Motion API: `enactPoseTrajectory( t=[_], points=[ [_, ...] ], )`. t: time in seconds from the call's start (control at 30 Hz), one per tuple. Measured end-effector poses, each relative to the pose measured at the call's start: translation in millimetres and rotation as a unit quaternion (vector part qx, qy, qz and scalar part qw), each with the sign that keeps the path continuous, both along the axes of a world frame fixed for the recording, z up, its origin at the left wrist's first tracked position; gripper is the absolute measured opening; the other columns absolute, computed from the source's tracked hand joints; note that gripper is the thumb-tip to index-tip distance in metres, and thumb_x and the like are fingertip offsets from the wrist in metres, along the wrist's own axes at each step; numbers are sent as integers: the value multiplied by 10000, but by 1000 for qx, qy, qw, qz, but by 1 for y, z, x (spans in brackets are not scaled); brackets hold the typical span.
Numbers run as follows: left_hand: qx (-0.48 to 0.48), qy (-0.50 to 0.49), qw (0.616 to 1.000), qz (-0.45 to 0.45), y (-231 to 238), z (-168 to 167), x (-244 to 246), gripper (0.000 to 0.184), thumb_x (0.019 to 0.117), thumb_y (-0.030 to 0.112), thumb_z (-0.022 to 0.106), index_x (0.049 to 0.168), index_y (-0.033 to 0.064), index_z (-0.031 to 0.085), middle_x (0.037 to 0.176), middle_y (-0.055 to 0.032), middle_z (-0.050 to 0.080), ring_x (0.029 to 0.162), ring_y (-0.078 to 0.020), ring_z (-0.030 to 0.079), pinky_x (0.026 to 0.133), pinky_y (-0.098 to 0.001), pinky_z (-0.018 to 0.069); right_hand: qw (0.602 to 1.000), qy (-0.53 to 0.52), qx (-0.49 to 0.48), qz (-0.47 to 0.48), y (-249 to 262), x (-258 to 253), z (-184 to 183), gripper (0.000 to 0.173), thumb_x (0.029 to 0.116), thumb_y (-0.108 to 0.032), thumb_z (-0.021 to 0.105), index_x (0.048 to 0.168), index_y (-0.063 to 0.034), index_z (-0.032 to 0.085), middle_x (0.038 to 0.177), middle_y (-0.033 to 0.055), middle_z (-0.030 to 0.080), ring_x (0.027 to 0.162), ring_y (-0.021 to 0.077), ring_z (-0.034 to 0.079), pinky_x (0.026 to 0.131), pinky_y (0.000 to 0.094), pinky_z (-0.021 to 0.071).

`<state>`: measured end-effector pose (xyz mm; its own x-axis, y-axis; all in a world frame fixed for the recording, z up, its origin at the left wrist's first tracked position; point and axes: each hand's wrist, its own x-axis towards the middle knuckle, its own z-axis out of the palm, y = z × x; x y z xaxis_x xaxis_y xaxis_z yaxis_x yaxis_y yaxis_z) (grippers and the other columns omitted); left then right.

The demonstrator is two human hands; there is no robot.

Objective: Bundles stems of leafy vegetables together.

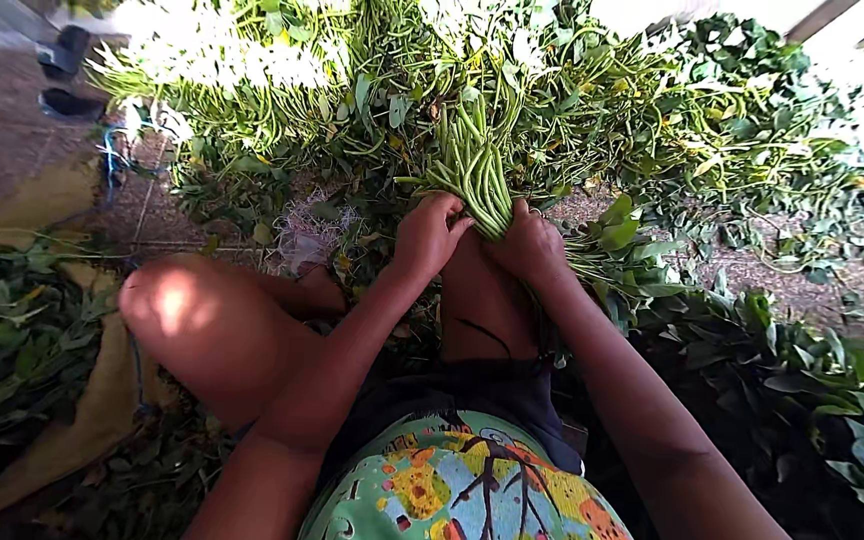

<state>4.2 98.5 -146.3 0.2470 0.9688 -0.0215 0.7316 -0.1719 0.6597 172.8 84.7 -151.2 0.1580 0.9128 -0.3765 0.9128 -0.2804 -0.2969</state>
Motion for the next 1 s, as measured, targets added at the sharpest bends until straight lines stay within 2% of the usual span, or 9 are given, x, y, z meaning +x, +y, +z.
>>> enactPoseTrajectory(
  t=[0.2,0.33,0.4,0.47,0.53,0.6,0.67,0.83,1.0],
  points=[
    [44,-5,998,48,14,-4,-8,260,1035,173,562,1150,-23,688,1142,-204,701,1035,-321,701,928,-502,557,1000,3,-6,-1,-2,1,0,781,827,-395,812,1414,-15,463,1246,269,621,1156,442,627,981,617,463],
    [60,-45,965,253,60,23,-62,340,1035,202,557,1291,-19,589,1182,-206,683,1058,-284,692,944,-459,550,1000,-2,-14,-4,-5,4,-1,753,831,-426,798,1358,13,486,1229,258,631,1149,426,636,990,603,465],
    [131,-31,948,288,61,42,-66,549,1000,161,601,1496,12,417,1438,-196,530,1250,-251,589,1047,-361,487,1000,-10,-18,-3,-3,3,1,737,831,-436,787,1336,18,499,1211,252,640,1131,419,647,980,603,470],
    [220,-19,958,185,40,60,-43,618,995,152,596,1536,-37,367,1521,-259,448,1391,-328,476,1153,-407,395,1000,-12,-15,0,0,-1,2,723,826,-432,787,1314,25,513,1198,258,644,1119,427,649,962,614,476],
    [277,8,961,-16,18,59,-8,327,1015,78,555,1301,-66,624,1279,-272,626,1217,-378,606,1041,-482,490,1000,-17,-15,8,1,-6,3,707,832,-426,773,1304,32,513,1200,262,640,1129,425,646,963,610,475],
    [240,101,936,-238,18,46,16,274,999,-50,511,1170,-6,721,1203,-204,694,1219,-376,627,1070,-512,465,1000,-19,-1,16,0,-8,1,721,821,-423,780,1299,50,519,1187,270,643,1121,438,647,949,619,481],
    [198,194,899,-339,35,31,23,282,985,-93,494,1138,-11,716,1221,-203,672,1260,-389,583,1144,-527,371,1000,-12,1,13,0,-7,1,723,821,-412,796,1303,48,517,1193,271,642,1124,440,646,958,620,477],
    [181,235,899,-323,63,35,19,224,993,-78,488,1118,-74,674,1165,-248,658,1195,-419,602,1078,-544,420,1000,-14,-21,4,2,-3,2,726,835,-404,792,1342,25,499,1226,267,636,1153,435,636,987,616,461],
    [172,202,961,-78,87,94,27,288,1060,82,452,1253,-34,631,1302,-266,592,1289,-435,529,1094,-566,384,1000,-13,-13,15,2,-4,1,696,840,-382,788,1343,9,510,1203,273,638,1131,443,640,966,617,466]
  ],
)
